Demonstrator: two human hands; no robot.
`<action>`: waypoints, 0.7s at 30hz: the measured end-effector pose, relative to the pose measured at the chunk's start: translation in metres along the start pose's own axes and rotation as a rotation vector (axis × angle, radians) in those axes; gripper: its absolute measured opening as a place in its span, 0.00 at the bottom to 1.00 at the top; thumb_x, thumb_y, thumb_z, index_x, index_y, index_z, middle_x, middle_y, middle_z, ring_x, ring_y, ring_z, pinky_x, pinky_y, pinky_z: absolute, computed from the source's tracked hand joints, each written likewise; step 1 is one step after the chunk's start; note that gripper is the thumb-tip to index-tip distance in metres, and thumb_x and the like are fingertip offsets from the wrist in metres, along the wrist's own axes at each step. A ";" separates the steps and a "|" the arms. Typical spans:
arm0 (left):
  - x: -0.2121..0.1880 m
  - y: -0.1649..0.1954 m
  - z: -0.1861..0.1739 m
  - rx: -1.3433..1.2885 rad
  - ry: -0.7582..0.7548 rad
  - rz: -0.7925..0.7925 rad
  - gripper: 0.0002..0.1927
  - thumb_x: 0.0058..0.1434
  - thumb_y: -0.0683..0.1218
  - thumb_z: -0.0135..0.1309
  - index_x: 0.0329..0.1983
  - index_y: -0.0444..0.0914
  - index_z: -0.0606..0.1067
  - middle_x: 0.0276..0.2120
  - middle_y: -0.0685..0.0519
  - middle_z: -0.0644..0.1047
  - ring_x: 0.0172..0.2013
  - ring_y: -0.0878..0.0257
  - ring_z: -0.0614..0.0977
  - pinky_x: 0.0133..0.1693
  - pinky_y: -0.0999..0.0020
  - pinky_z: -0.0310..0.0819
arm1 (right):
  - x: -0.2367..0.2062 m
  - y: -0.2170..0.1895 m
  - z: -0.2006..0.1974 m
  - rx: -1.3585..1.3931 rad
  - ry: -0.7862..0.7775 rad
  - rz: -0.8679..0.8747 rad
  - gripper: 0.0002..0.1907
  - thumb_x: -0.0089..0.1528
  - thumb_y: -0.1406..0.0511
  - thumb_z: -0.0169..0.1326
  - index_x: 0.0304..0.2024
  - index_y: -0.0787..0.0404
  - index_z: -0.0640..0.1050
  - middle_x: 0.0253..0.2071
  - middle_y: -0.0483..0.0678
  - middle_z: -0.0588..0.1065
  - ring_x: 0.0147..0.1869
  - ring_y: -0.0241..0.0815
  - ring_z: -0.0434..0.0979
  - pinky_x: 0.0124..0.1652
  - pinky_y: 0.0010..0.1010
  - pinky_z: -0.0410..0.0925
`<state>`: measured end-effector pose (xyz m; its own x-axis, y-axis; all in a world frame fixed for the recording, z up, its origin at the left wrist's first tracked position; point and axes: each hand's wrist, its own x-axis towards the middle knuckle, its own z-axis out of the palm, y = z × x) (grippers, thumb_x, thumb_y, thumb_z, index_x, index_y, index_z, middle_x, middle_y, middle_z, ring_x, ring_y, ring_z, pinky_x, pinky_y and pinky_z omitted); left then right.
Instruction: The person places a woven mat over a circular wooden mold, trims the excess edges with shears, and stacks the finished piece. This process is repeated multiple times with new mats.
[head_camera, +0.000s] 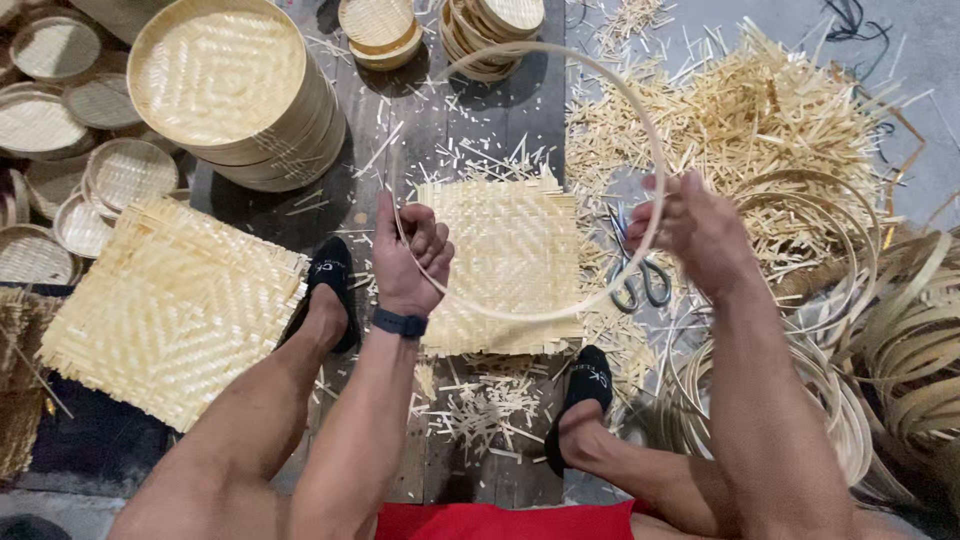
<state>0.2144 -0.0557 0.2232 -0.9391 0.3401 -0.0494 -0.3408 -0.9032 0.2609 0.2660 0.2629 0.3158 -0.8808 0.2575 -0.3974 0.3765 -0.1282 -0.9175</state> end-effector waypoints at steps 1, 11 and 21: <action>0.000 0.003 -0.004 0.015 0.042 -0.009 0.29 0.76 0.61 0.40 0.30 0.37 0.76 0.15 0.59 0.62 0.17 0.67 0.63 0.19 0.72 0.54 | 0.004 0.015 -0.004 0.152 -0.055 -0.057 0.26 0.70 0.51 0.40 0.54 0.65 0.76 0.28 0.46 0.73 0.32 0.39 0.75 0.37 0.32 0.73; 0.012 0.036 -0.019 0.575 0.336 -0.221 0.20 0.68 0.52 0.56 0.22 0.39 0.71 0.13 0.61 0.62 0.14 0.71 0.60 0.14 0.77 0.50 | 0.033 0.077 -0.018 0.381 -0.263 -0.098 0.20 0.72 0.58 0.51 0.49 0.72 0.76 0.17 0.36 0.56 0.17 0.27 0.53 0.18 0.21 0.51; 0.022 0.026 -0.122 0.259 0.540 -0.054 0.15 0.67 0.54 0.51 0.31 0.40 0.79 0.14 0.60 0.62 0.14 0.71 0.61 0.15 0.77 0.52 | 0.064 0.133 0.002 -0.134 0.050 -0.027 0.18 0.62 0.68 0.56 0.54 0.66 0.74 0.35 0.50 0.82 0.35 0.40 0.83 0.31 0.31 0.76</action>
<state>0.1798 -0.1038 0.1109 -0.8334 0.1413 -0.5344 -0.4307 -0.7720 0.4675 0.2588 0.2608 0.1681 -0.8769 0.3074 -0.3695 0.3904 0.0073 -0.9206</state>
